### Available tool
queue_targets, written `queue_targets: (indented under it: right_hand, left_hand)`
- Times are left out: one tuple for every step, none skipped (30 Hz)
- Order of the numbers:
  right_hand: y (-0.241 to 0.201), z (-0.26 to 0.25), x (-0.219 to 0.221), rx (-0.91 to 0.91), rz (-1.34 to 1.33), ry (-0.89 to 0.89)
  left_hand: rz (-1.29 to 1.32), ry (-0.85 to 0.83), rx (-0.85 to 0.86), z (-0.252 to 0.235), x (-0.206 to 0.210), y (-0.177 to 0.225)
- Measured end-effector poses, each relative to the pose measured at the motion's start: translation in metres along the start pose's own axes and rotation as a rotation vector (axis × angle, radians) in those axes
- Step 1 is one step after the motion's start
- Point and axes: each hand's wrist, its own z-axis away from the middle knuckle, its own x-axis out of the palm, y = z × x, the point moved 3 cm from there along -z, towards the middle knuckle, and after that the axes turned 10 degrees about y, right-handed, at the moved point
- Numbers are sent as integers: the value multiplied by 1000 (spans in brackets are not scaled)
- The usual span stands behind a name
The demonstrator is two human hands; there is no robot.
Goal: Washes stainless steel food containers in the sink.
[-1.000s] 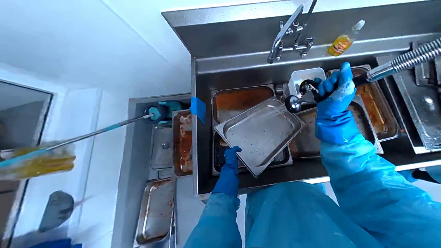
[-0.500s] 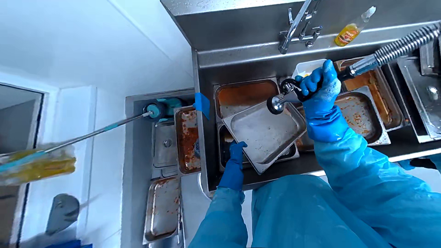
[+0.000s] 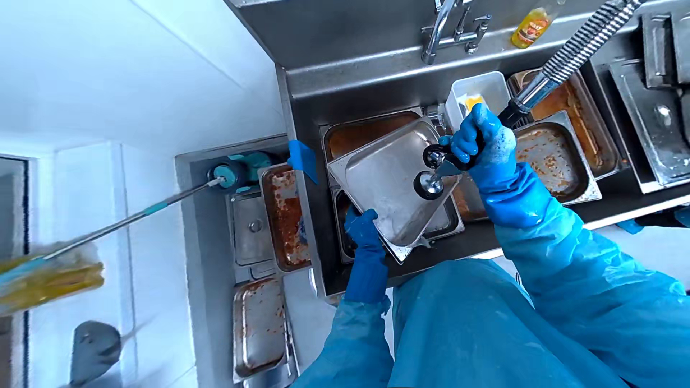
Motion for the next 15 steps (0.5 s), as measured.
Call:
queue_targets:
  right_hand:
    - [-2, 1, -1, -9, 8, 18]
    - [-5, 3, -2, -20, 5, 31]
    - [-7, 4, -2, -34, -8, 35]
    - [-9, 5, -2, -49, -31, 34]
    - [-10, 6, 0, -56, -56, 21]
    - [-11, 8, 2, -57, -75, 5]
    - [-10, 10, 3, -59, -79, -21]
    - [-8, 12, 4, -58, -69, -43]
    - [-5, 13, 5, -57, -46, -59]
    - [-2, 15, 4, -65, -22, -44]
    - [0, 15, 3, -87, 2, -20]
    - [2, 16, 2, -127, 20, 14]
    - [3, 15, -1, -168, 30, 44]
    - [3, 14, -3, -198, 31, 67]
    - [3, 12, -6, -194, 26, 72]
  left_hand:
    - [-15, 30, 26, 2, -4, 5]
    - [-42, 53, 40, 5, -10, 11]
    - [-57, 77, 51, 7, -14, 16]
    - [-57, 106, 69, 9, -18, 21]
    - [-46, 136, 99, 10, -20, 23]
    - [-28, 160, 124, 12, -21, 23]
    - [-22, 187, 142, 14, -22, 25]
    - [-35, 212, 150, 15, -24, 28]
    - [-59, 238, 160, 17, -27, 32]
    - [-85, 256, 165, 18, -31, 34]
    - [-104, 273, 168, 18, -35, 35]
    - [-106, 285, 180, 18, -39, 35]
    - [-101, 296, 192, 18, -43, 34]
    - [-94, 304, 203, 19, -47, 34]
    - [-82, 314, 212, 19, -50, 32]
